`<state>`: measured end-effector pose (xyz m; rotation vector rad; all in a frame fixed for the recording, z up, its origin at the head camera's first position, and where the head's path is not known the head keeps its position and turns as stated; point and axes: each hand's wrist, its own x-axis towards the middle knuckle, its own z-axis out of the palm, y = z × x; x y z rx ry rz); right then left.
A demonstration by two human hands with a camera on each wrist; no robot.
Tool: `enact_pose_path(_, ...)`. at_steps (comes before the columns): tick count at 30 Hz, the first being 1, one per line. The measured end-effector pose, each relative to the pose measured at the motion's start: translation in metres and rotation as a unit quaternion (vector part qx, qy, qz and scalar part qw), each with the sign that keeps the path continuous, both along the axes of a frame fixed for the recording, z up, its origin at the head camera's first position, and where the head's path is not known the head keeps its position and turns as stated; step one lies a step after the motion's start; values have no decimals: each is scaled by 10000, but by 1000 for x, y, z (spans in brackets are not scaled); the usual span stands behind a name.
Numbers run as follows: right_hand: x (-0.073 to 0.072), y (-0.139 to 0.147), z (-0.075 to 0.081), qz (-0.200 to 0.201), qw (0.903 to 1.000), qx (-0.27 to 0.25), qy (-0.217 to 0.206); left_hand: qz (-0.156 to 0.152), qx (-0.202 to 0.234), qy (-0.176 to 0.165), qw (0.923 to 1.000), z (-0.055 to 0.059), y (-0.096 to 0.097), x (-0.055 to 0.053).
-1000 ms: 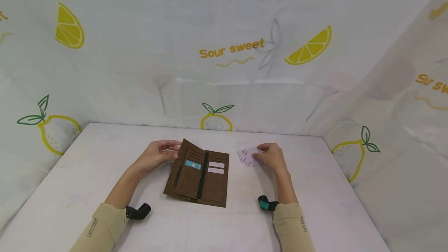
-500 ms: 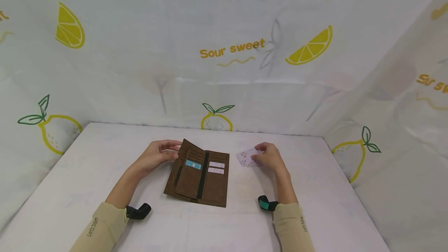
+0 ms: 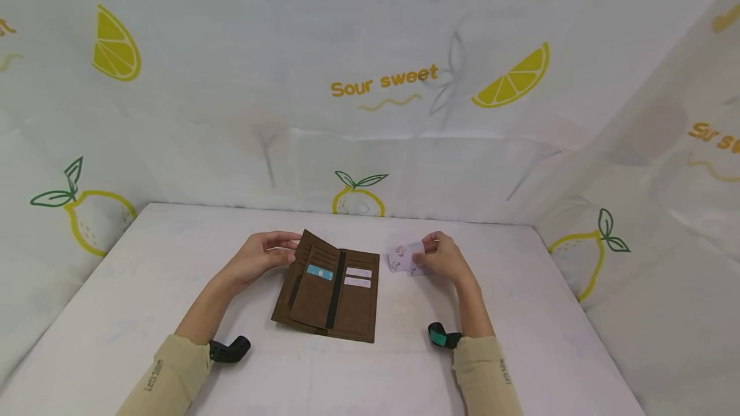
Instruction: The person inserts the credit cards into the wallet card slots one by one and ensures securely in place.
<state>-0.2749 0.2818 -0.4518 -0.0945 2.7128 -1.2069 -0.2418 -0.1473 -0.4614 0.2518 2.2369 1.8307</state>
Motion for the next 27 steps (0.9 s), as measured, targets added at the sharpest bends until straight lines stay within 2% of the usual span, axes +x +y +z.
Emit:
enact_pose_path(7, -1, 0, -4, -195, 9984, -515, 82, -23, 23, -11, 10000, -1, 2, 0)
enact_pose_path(15, -6, -9, -2, -274, 9946, -863, 508, 24, 3, 1, 10000, 1, 1, 1)
enact_pose_path(21, -12, -28, 4, -405, 9883, -1402, 438, 34, -12, 5, 10000, 1, -1, 1)
enact_pose_path(27, -15, -53, 8, -363, 9875, -1454, 492, 10, 8, 0, 10000, 0, 0, 1)
